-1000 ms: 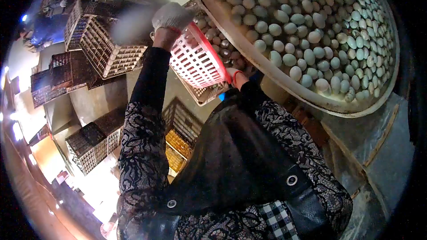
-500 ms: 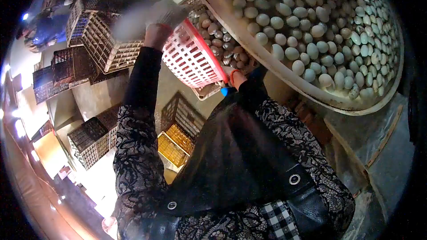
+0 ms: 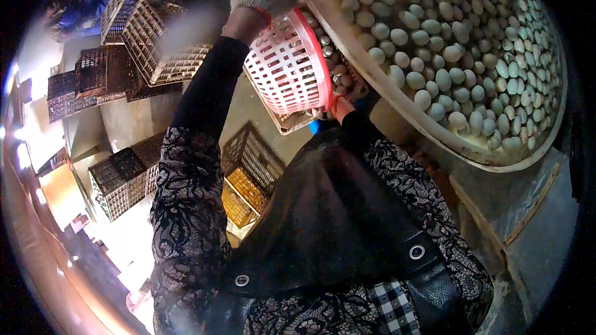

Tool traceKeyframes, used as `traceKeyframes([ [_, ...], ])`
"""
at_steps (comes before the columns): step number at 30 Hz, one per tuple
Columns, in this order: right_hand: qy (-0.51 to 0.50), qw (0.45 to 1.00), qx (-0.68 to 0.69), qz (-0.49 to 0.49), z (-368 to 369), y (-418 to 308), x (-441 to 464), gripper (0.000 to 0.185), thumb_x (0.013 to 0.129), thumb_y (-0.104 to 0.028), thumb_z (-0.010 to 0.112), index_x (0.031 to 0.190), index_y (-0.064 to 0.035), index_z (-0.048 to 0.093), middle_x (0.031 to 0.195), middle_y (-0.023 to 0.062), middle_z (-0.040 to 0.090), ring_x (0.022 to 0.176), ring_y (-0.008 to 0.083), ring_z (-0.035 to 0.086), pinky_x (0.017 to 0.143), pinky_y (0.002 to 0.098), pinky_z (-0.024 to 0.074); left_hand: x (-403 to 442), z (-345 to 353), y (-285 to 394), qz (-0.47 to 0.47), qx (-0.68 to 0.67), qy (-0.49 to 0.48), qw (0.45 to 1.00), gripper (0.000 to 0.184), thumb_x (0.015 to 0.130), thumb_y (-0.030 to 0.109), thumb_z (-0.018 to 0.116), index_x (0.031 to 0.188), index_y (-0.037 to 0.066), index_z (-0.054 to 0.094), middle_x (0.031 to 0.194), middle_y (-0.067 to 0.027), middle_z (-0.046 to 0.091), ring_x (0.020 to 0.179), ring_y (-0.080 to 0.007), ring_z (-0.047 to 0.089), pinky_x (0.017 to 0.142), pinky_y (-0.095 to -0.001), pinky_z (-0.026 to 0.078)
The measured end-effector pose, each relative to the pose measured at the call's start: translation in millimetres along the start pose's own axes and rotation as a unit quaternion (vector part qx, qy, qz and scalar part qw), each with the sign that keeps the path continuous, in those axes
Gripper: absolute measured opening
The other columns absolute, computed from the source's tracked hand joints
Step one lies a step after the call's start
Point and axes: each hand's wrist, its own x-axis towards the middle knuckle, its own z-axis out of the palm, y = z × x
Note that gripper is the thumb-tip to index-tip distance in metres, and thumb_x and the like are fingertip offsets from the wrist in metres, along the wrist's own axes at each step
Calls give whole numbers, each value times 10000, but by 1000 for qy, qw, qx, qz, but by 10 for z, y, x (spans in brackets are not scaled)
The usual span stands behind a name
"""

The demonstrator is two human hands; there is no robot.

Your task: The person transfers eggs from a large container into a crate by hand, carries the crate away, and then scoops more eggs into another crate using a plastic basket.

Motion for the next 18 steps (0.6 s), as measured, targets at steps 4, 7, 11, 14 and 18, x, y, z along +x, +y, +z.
traceKeyframes([
  [4,-6,1000,-6,4,19,4,-21,405,818,-178,569,1174,4,502,1013,124,601,940,239,566,802,338,456,-75,115,65,39,1,55,998,510,842,492,399,925,71,674,892,-186,654,864,-355,633,790,-426,493],
  [7,-8,1000,-10,8,8,18,-54,402,817,-177,570,1171,3,507,1006,124,606,935,239,570,798,337,459,-44,201,60,64,-4,89,994,484,865,471,369,904,90,665,893,-169,655,862,-364,629,778,-446,504],
  [11,-11,1000,-15,15,-33,46,-88,397,815,-175,572,1166,2,514,996,125,613,929,238,575,793,337,463,-60,376,-63,140,5,168,976,418,854,402,394,857,92,674,853,-153,659,816,-339,639,730,-434,509],
  [14,-12,1000,-19,22,-93,67,-142,394,814,-174,574,1163,1,518,988,125,619,924,238,578,789,336,466,-242,269,-104,155,37,185,970,393,859,372,413,799,88,677,807,-140,658,760,-322,643,679,-425,512],
  [18,-23,999,-30,34,-184,69,-273,390,812,-172,576,1158,0,525,978,125,626,918,237,583,784,336,470,-578,194,-271,188,-11,268,945,346,879,337,440,764,101,666,755,-125,647,683,-321,632,612,-414,512],
])
